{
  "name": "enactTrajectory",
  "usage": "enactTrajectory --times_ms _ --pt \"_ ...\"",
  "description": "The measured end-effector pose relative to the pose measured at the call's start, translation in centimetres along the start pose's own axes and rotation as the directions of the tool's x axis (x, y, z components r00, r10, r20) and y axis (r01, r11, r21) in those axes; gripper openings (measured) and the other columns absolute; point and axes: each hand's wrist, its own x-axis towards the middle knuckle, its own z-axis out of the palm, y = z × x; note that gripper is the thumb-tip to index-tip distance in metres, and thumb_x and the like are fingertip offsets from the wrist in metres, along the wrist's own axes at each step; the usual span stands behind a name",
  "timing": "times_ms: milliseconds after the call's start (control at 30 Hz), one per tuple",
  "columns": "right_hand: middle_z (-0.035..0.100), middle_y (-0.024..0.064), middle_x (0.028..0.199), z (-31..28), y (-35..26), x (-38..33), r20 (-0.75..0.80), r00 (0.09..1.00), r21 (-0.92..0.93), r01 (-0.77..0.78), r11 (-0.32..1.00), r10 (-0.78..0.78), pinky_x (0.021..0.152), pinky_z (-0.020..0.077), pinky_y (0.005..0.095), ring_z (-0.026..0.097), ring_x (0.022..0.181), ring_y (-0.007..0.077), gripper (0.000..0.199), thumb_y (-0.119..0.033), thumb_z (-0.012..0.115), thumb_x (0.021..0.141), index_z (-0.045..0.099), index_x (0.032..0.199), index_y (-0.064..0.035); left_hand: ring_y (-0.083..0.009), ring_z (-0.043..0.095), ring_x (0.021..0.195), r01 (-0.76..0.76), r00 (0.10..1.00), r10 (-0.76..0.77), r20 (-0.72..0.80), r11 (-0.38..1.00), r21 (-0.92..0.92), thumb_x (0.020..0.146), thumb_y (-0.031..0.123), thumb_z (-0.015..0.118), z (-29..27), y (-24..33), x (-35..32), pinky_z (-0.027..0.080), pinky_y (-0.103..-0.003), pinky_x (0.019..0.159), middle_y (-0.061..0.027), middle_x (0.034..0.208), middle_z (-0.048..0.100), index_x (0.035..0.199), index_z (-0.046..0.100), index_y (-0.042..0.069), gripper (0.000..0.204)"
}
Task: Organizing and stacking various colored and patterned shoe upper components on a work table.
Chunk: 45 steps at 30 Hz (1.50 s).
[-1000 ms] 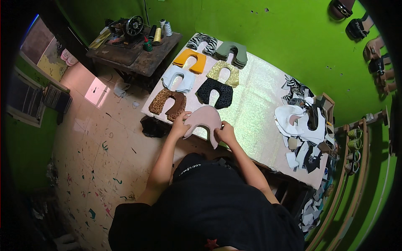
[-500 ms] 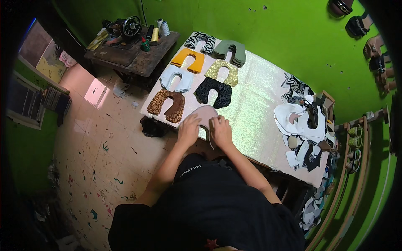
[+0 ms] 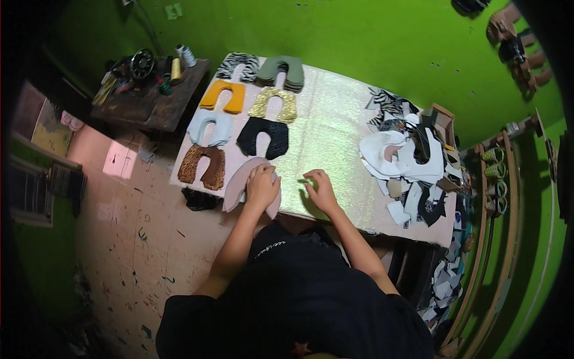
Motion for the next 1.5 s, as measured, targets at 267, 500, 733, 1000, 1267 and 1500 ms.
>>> enactTrajectory --times_ms 267,500,733,1000,1267,1500 --pt "0.049 0.0143 0.101 -11.0 7.6 -1.8 -0.304 0.930 -0.240 -0.284 0.928 0.205 0.085 0.0362 0.0396 0.043 0.096 0.0335 0.031 -0.006 0.058 0.069 0.056 0.100 -0.0046 -0.0348 0.047 0.102 -0.214 0.948 0.271 0.168 0.931 -0.295 0.076 0.019 0.057 6.2 8.4 2.7 0.037 -0.039 0.089 -0.0182 0.107 0.053 0.099 0.058 0.002 0.029" --pt "0.047 0.0130 0.106 -16.3 11.4 -1.3 -0.389 0.871 -0.478 -0.469 0.743 0.299 0.082 0.0398 0.0399 0.043 0.099 0.0325 0.052 -0.012 0.069 0.061 0.051 0.110 -0.0055 -0.0331 0.049 0.101 -0.270 0.840 0.416 0.349 0.878 -0.396 0.078 0.021 0.056 11.3 13.7 3.8 0.039 -0.039 0.088 -0.0175 0.106 0.054 0.102 0.057 0.004 0.030" --pt "0.049 0.0066 0.099 -16.7 13.7 -0.8 -0.294 0.932 -0.665 -0.359 0.655 0.212 0.067 0.0433 0.0384 0.048 0.090 0.0252 0.036 -0.016 0.072 0.060 0.059 0.093 -0.0072 -0.0303 0.054 0.099 -0.152 0.782 0.391 0.485 0.875 -0.460 0.077 0.021 0.057 14.4 16.6 4.6 0.041 -0.036 0.087 -0.0186 0.105 0.056 0.106 0.056 0.000 0.036" --pt "0.050 0.0063 0.092 -17.5 14.8 -0.8 -0.240 0.964 -0.662 -0.247 0.708 0.112 0.064 0.0443 0.0384 0.051 0.085 0.0246 0.028 -0.016 0.070 0.061 0.059 0.085 -0.0062 -0.0119 0.052 0.079 0.317 0.764 0.257 0.592 0.649 -0.691 0.081 0.014 0.055 18.4 17.8 6.6 0.044 -0.023 0.071 -0.0091 0.090 0.056 0.111 0.050 -0.008 0.037" --pt "0.048 0.0045 0.079 -16.7 17.4 -1.2 -0.067 0.992 -0.850 -0.001 0.527 -0.106 0.044 0.0473 0.0272 0.053 0.076 0.0180 0.009 -0.008 0.056 0.067 0.059 0.075 -0.0032 -0.0107 0.048 0.082 0.596 0.757 0.099 0.646 0.302 -0.744 0.081 0.018 0.058 20.6 18.1 8.6 0.040 -0.023 0.070 -0.0035 0.095 0.052 0.125 0.034 -0.005 0.055" --pt "0.049 0.0052 0.074 -16.9 17.3 -1.0 -0.062 0.980 -0.799 0.064 0.598 -0.188 0.045 0.0468 0.0267 0.053 0.072 0.0185 0.012 -0.014 0.059 0.067 0.056 0.072 -0.0035 -0.0125 0.049 0.086 0.721 0.691 0.002 0.722 0.060 -0.690 0.082 0.021 0.053 20.6 18.3 8.8 0.040 -0.030 0.078 -0.0016 0.093 0.053 0.111 0.045 0.007 0.033"
